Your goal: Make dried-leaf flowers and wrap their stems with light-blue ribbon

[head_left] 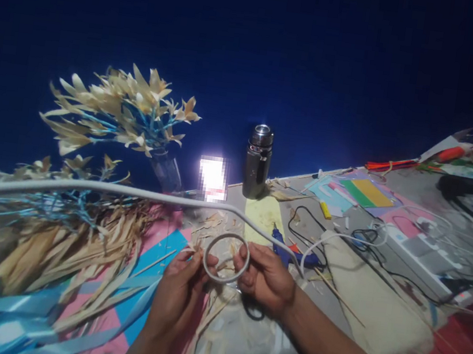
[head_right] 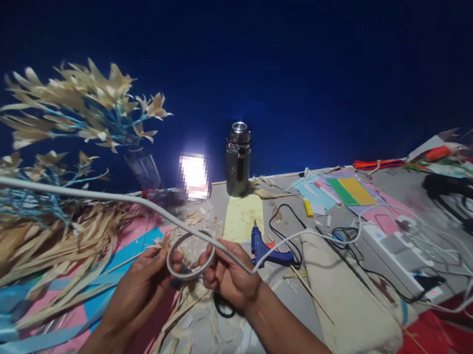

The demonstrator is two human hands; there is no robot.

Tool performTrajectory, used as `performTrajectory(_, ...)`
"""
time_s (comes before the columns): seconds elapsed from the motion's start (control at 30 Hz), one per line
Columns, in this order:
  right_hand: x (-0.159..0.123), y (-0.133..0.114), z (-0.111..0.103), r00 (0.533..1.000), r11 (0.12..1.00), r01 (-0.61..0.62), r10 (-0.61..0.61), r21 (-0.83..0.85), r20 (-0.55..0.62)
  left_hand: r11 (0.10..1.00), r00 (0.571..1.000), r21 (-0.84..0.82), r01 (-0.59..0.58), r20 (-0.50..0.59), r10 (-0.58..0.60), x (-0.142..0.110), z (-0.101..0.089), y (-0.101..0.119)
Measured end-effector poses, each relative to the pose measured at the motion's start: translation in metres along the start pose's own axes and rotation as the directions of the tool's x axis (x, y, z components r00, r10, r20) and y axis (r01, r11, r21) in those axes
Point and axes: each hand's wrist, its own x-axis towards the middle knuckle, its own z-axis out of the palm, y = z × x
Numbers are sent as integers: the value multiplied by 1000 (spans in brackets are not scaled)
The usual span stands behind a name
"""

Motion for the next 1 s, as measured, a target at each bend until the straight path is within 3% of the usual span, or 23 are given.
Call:
performTrajectory(0.17, 2, 0, -7, 1000, 1000, -25, 25, 13, 10, 990, 992, -72, 119, 44, -116, 1, -7, -1)
performTrajectory(0.33, 5, 0, -9, 999, 998, -41, 39, -43, -37, 919, 943, -233, 319, 173, -283, 0, -4, -6)
performTrajectory(0.47, 2, 10, -4, 996, 992, -67, 61, -109, -59, 842, 930, -398, 365, 188, -315, 2, 0, -9)
performTrajectory(0.57, 0, 20, -2, 997, 961, -68, 60, -270, -38, 820, 927, -434, 374, 156, -341, 5, -1, -8)
performTrajectory(0.67, -2, 25, -3, 978, 837, 10, -121, -547, -168, 804, 930, -475, 357, 98, -355, 5, 0, -2)
performTrajectory(0.73, -3, 25, -2, 919, 685, 85, -334, -723, -208, 797, 936, -504, 333, 77, -343, 1, 3, 3)
performTrajectory(0.83, -7, 24, 1, 835, 446, 209, -544, -870, -78, 798, 940, -512, 317, 60, -335, -4, 8, 10)
performTrajectory(1.0, -11, 24, 1, 863, 211, 293, -478, -932, 163, 796, 943, -523, 305, 48, -330, -7, 9, 14)
